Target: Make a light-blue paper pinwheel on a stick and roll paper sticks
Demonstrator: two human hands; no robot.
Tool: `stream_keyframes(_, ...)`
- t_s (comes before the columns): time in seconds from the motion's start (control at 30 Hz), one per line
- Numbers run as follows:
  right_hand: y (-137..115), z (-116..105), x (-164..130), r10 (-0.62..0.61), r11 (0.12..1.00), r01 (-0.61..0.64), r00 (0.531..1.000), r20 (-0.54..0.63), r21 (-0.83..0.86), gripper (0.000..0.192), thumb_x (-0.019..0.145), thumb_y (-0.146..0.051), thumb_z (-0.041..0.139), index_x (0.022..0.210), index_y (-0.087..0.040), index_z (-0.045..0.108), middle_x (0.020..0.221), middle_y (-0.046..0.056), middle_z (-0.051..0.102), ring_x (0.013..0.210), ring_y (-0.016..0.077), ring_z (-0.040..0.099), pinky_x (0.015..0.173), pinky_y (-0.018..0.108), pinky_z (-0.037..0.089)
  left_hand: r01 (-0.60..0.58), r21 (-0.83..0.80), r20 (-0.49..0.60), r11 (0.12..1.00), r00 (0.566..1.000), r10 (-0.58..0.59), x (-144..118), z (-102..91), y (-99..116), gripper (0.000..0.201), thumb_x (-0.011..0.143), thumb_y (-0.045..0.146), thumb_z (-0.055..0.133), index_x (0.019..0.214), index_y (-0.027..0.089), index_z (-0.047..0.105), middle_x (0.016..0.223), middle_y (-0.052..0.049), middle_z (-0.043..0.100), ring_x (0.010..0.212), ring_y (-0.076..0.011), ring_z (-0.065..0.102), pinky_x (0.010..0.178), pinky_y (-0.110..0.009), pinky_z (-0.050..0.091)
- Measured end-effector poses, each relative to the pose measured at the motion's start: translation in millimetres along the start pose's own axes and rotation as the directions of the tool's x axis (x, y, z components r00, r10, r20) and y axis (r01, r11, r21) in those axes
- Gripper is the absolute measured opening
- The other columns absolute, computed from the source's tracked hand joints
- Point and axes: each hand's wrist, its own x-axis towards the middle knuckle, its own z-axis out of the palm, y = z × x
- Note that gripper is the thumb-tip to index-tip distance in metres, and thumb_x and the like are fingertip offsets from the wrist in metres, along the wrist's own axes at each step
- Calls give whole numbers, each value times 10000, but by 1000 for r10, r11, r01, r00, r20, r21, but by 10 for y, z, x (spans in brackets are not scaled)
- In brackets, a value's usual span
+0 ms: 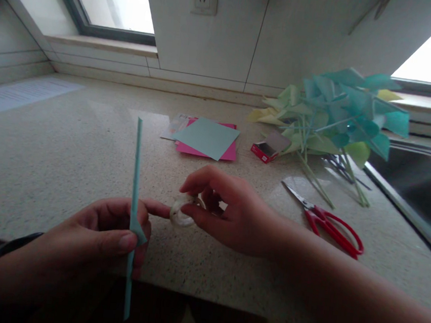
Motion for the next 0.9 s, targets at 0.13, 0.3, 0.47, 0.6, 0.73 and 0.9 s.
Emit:
stream_keyframes(0.13,37,-55,55,-187,933,190,982,40,-306,63,936,-144,590,931,-190,547,809,3,585,722,121,529,649,247,433,-18,-22,-31,1000,999,18,9,30,22,207,794,233,834,989,209,766,718,1,731,636,-114,690,653,-211,556)
stream_keyframes(0.3,18,-105,91,-77,837,232,947,313,-496,17,925,-201,594,915,-188,593,854,42,612,802,183,523,698,315,405,-47,-57,-86,997,995,42,15,35,-15,166,772,249,855,834,165,726,722,-13,737,631,-114,693,633,-205,558)
stream_keyframes(0.47,-117,-64,70,32,966,36,966,255,-256,164,902,-324,658,983,-181,659,1026,74,626,933,200,567,814,342,444,-75,14,-87,997,993,76,45,47,-45,164,798,254,835,865,175,708,728,7,722,648,-104,670,637,-198,537)
stream_keyframes(0.6,-237,82,50,220,969,-233,963,154,77,263,871,-432,705,954,-185,671,846,13,617,754,144,538,671,270,435,-101,166,-80,981,990,116,69,82,-36,194,813,317,823,884,177,710,792,12,703,707,-96,635,667,-190,504)
stream_keyframes(0.73,-276,219,72,347,889,-383,921,177,251,255,865,-427,692,822,-179,648,699,-29,554,647,120,475,586,255,386,-145,252,-65,957,984,166,80,80,-69,180,866,355,767,899,196,688,801,28,657,730,-97,603,678,-198,480)
stream_keyframes(0.9,-304,231,89,379,853,-416,909,175,314,235,866,-389,669,773,-178,625,673,-36,530,637,118,455,585,263,375,-165,266,-36,950,983,181,72,59,-108,163,861,328,772,930,212,680,848,25,648,762,-109,601,697,-215,486)
